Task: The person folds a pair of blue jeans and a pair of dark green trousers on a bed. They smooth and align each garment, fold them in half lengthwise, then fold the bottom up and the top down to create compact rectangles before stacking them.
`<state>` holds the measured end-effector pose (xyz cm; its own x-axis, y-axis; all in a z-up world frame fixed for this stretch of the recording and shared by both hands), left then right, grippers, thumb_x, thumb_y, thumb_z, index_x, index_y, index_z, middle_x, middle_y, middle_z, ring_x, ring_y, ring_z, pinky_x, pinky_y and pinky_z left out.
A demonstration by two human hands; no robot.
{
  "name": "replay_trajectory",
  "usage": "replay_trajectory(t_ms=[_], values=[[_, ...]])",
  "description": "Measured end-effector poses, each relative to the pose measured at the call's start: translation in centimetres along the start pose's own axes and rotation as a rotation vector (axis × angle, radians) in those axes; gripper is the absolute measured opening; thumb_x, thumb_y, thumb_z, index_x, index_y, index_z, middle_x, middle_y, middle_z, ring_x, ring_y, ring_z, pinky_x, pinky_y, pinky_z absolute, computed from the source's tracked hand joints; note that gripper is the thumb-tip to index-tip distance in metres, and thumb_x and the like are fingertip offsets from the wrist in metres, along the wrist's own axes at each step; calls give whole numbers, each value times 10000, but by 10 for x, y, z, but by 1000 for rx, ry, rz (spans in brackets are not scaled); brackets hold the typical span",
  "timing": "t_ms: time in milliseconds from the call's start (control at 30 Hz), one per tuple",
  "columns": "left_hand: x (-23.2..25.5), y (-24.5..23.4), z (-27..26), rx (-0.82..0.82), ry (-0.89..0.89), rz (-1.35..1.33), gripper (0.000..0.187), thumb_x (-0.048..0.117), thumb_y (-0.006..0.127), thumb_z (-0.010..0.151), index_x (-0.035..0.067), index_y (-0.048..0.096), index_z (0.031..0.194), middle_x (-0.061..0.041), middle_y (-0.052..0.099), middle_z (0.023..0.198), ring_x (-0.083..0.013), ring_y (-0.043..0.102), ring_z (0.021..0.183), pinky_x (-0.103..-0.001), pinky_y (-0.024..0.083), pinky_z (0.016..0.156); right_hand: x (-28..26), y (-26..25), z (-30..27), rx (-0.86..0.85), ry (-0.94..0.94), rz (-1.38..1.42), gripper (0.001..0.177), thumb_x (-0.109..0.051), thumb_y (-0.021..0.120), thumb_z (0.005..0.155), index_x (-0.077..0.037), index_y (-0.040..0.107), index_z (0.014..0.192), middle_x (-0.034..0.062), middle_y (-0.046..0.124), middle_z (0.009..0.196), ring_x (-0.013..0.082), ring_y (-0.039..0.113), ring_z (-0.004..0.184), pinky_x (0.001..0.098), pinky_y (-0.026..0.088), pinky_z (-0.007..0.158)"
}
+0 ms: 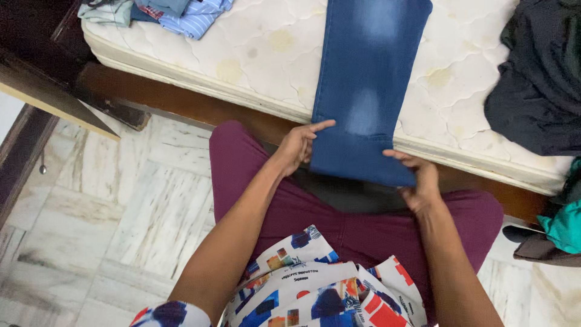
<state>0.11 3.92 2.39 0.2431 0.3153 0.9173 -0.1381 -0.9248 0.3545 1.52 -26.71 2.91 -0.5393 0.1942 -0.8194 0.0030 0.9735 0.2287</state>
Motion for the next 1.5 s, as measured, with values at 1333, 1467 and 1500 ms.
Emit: replay_trajectory(t_ms=[1333, 1467, 1500], values=[[-80, -41, 106, 659, 148, 461, 235, 185, 823, 846, -13, 710, 902, -89, 731, 749, -142, 625, 651, -328, 515, 639, -5, 30, 129, 533, -415, -1052, 548, -512, 655, 982, 25, 658, 1092, 257, 699, 1117, 476, 588, 1111, 564, 455, 943], [-52, -25, 87, 732, 302, 450, 248, 181, 845, 822, -10, 692, 861, -77, 704, 709, -119, 613, 630, -319, 527, 631, -3, 33, 132, 550, -480, -1062, 605, -522, 666, 975, 25, 660, 1233, 273, 688, 1152, 474, 589, 1121, 558, 464, 944], [-48, -21, 85, 744, 280, 440, 243, 185, 840, 827, -7, 694, 861, -74, 708, 707, -123, 616, 626, -319, 529, 630, -5, 32, 133, 553, -498, -1072, 606, -514, 676, 984, 39, 668, 1232, 276, 700, 1130, 469, 607, 1102, 552, 476, 937]])
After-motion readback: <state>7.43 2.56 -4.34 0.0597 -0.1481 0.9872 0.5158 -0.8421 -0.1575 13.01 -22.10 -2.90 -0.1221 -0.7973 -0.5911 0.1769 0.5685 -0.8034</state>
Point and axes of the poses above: each hand's wrist, its own z-axis towards the middle knuckle, its own y-axis out of the palm, x = y × z, the point moved 3 cm from there along z, towards the middle knuckle
